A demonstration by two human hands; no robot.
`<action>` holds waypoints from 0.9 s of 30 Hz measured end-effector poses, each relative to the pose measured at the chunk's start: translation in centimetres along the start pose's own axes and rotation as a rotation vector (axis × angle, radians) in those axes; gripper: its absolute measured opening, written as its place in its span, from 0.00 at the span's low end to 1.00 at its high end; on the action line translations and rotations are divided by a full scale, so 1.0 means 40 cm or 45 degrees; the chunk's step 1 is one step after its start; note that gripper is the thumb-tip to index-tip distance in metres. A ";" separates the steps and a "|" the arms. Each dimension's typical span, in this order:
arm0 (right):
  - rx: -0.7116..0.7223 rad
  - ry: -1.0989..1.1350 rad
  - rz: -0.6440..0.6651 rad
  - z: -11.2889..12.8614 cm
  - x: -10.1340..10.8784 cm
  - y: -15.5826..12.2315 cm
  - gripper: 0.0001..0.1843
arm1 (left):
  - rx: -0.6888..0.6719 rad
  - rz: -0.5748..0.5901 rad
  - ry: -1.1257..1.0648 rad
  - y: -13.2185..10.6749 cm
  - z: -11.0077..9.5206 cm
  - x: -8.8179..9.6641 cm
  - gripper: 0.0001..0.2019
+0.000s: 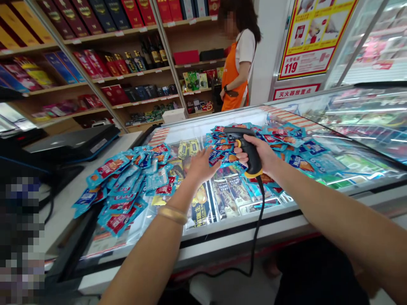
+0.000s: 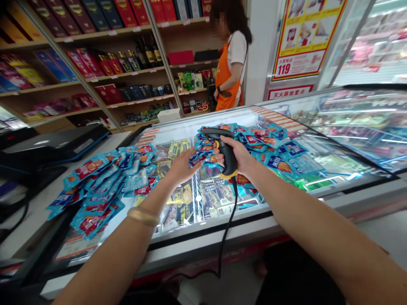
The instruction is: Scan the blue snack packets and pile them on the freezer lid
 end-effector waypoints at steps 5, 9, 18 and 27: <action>-0.031 -0.028 0.037 -0.019 -0.022 0.003 0.11 | -0.044 -0.043 -0.008 0.000 0.007 0.007 0.31; -0.032 -0.052 0.022 -0.024 -0.025 0.000 0.12 | -0.049 -0.124 0.003 -0.002 0.012 0.025 0.24; -0.007 -0.109 0.043 -0.025 -0.023 0.002 0.10 | 0.211 -0.571 -0.736 -0.025 0.103 0.106 0.14; -0.030 -0.205 0.125 -0.034 -0.044 -0.007 0.11 | 0.643 -0.287 -2.059 -0.033 0.113 -0.019 0.17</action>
Point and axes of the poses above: each hand's wrist, its own y-axis towards the middle knuckle, its own x-axis out of the back of the hand, z = x × y, the point moved 10 cm from there along y, towards the middle knuckle, and after that the axes turned 3 degrees about -y, right-handed, at the moved point
